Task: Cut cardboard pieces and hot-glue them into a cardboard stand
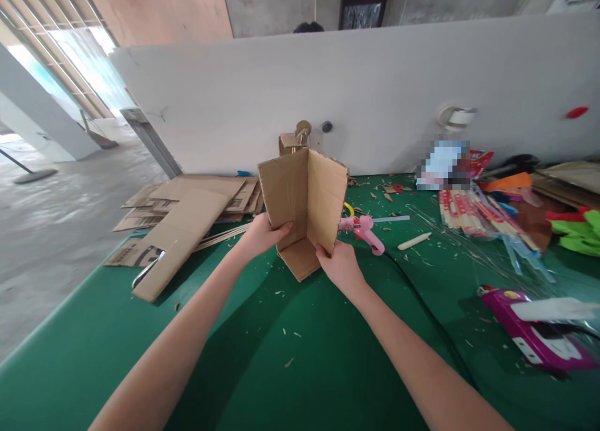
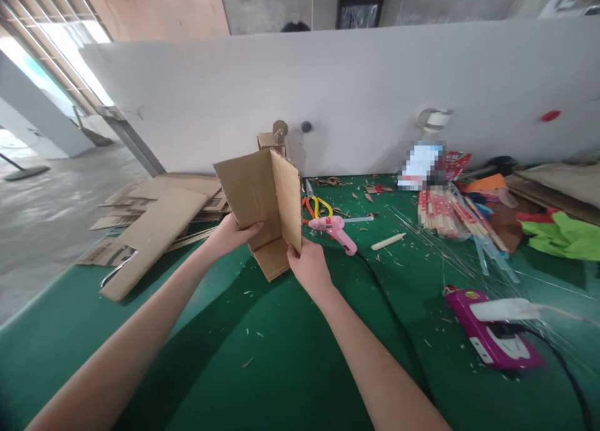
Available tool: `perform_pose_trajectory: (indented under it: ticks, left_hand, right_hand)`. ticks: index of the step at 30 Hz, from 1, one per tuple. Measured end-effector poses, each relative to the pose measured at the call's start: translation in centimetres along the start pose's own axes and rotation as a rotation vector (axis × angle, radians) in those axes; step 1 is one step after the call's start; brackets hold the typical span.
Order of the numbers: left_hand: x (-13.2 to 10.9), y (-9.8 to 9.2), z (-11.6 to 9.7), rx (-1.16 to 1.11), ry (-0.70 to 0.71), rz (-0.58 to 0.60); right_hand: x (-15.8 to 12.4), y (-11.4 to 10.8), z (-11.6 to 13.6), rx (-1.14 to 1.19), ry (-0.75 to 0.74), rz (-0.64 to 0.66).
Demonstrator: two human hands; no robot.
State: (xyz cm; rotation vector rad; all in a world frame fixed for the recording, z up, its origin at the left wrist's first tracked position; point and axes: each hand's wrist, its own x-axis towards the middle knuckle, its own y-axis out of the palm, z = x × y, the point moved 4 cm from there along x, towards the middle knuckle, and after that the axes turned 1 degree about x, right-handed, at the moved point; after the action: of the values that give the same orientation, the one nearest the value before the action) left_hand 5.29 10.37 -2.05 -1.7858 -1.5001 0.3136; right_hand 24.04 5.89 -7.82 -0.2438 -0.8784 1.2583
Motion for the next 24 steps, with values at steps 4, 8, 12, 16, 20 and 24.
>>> perform_pose_trajectory:
  ticks: [4, 8, 12, 16, 20, 24]
  left_hand:
    - [0.0, 0.0, -0.1, -0.008, 0.015, 0.007]
    - [0.0, 0.0, -0.1, -0.01, 0.004, -0.01]
    - [0.0, 0.0, 0.2, -0.046, -0.013, -0.013]
    - [-0.1, -0.6, -0.6, -0.195, 0.047, -0.016]
    - [-0.3, -2.7, -3.2, -0.404, 0.145, -0.101]
    - [-0.2, -5.5, -5.0, -0.369, 0.077, -0.165]
  right_hand:
    - [0.1, 0.0, -0.2, 0.028, 0.001, -0.003]
    - [0.2, 0.2, -0.5, 0.025, -0.019, -0.015]
    - [0.2, 0.3, -0.6, 0.042, -0.018, -0.019]
    - [0.2, 0.3, -0.5, 0.05, -0.045, 0.004]
    - [0.2, 0.2, -0.3, -0.007, -0.071, 0.019]
    - [0.1, 0.1, -0.3, -0.02, -0.074, 0.017]
